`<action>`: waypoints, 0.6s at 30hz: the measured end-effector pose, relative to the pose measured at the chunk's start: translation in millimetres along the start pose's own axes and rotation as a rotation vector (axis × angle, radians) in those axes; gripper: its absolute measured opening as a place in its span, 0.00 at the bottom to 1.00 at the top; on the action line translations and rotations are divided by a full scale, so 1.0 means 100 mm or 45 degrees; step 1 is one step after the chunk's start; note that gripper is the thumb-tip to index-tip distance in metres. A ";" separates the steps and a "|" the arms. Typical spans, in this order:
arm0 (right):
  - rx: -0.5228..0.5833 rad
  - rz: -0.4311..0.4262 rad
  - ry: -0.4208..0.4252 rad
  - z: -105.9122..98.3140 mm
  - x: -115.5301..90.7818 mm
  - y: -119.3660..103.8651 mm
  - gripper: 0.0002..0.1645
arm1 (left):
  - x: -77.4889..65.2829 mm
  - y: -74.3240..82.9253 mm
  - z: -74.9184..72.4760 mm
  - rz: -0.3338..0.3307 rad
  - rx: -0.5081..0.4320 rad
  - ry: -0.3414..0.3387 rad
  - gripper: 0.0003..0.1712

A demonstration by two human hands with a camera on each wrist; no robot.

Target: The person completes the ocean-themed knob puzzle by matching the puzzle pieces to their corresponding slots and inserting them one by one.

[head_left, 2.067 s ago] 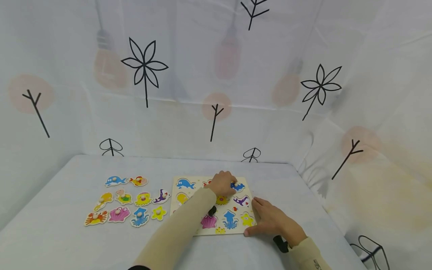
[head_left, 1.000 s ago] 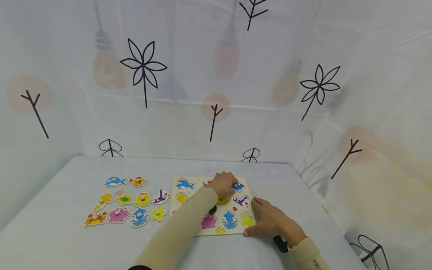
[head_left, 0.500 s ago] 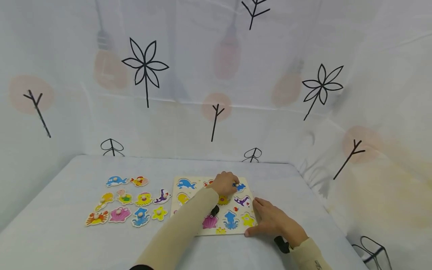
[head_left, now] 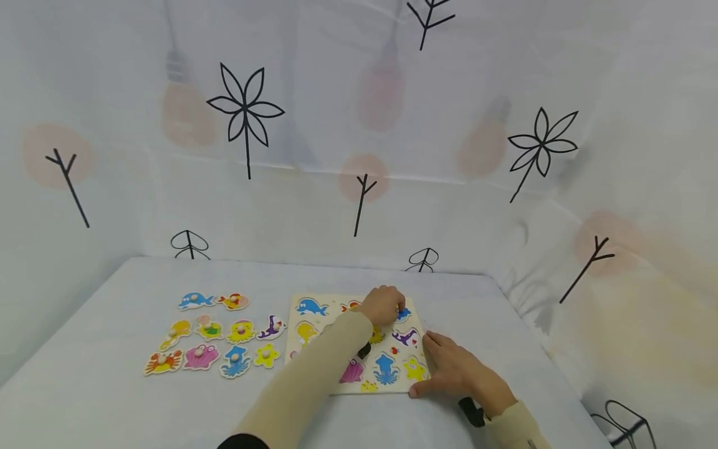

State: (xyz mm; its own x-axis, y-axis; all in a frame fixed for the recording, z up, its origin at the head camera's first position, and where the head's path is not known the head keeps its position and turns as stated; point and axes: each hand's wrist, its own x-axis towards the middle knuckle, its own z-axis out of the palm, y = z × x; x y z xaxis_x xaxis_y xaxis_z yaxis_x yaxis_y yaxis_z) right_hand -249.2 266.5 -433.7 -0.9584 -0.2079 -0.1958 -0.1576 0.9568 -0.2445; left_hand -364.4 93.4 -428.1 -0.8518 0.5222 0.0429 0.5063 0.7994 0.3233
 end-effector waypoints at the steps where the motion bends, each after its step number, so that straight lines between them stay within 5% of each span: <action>1: 0.010 0.001 0.003 0.01 -0.01 0.01 0.76 | 0.01 0.02 0.02 -0.005 0.006 -0.003 0.06; 18: -0.001 -0.063 0.021 -0.02 -0.05 0.00 0.75 | -0.04 0.09 -0.03 -0.017 0.042 -0.012 0.03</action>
State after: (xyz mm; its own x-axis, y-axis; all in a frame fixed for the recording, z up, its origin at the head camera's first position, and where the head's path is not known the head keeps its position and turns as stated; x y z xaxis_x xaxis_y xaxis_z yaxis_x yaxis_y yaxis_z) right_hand -245.1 267.9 -431.1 -0.9531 -0.2518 -0.1680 -0.2053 0.9455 -0.2526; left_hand -357.4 97.6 -423.0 -0.8573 0.5140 0.0298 0.4993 0.8157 0.2921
